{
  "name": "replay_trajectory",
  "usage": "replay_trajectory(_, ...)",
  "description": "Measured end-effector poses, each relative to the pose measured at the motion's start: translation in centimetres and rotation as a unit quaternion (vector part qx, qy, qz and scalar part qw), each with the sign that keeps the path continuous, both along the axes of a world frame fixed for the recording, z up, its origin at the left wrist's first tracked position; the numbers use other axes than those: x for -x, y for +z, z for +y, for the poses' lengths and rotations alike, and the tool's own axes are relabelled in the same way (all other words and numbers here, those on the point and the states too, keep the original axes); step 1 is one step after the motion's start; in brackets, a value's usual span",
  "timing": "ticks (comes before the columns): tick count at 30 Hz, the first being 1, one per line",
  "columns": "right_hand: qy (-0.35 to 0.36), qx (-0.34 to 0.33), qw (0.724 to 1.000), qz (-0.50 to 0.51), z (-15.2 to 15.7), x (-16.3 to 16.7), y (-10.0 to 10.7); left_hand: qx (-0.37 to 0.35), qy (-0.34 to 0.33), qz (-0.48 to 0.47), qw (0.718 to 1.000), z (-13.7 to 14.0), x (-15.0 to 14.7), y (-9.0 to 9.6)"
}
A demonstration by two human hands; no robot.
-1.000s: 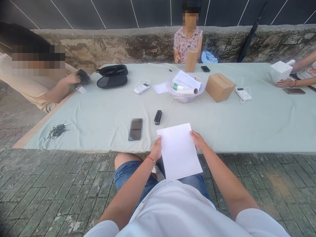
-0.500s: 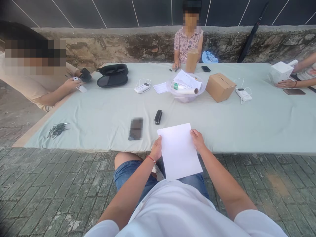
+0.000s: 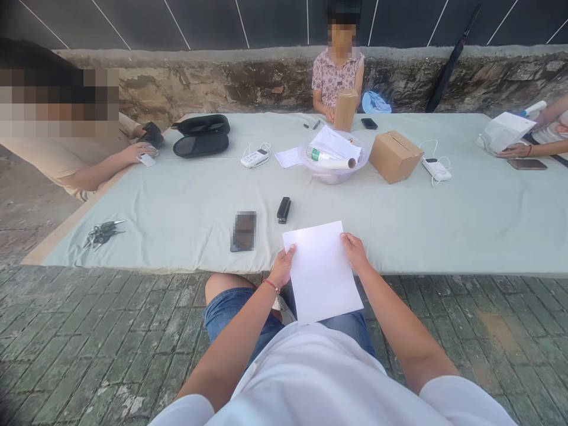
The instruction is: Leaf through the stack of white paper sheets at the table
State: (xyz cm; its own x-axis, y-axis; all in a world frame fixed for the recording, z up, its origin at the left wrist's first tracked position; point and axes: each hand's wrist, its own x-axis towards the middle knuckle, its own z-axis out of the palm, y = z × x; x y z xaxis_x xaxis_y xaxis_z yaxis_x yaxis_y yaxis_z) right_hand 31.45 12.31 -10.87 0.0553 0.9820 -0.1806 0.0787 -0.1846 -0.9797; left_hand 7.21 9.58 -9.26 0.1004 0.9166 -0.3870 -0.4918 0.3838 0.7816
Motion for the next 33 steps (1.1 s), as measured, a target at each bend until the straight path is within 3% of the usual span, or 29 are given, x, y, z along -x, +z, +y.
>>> replay_trajectory(33, -0.022, -0.016, 1.0, -0.015, -0.8, 0.14, 0.76, 0.035, 0.011, -0.013, 0.999, 0.26, 0.51, -0.72)
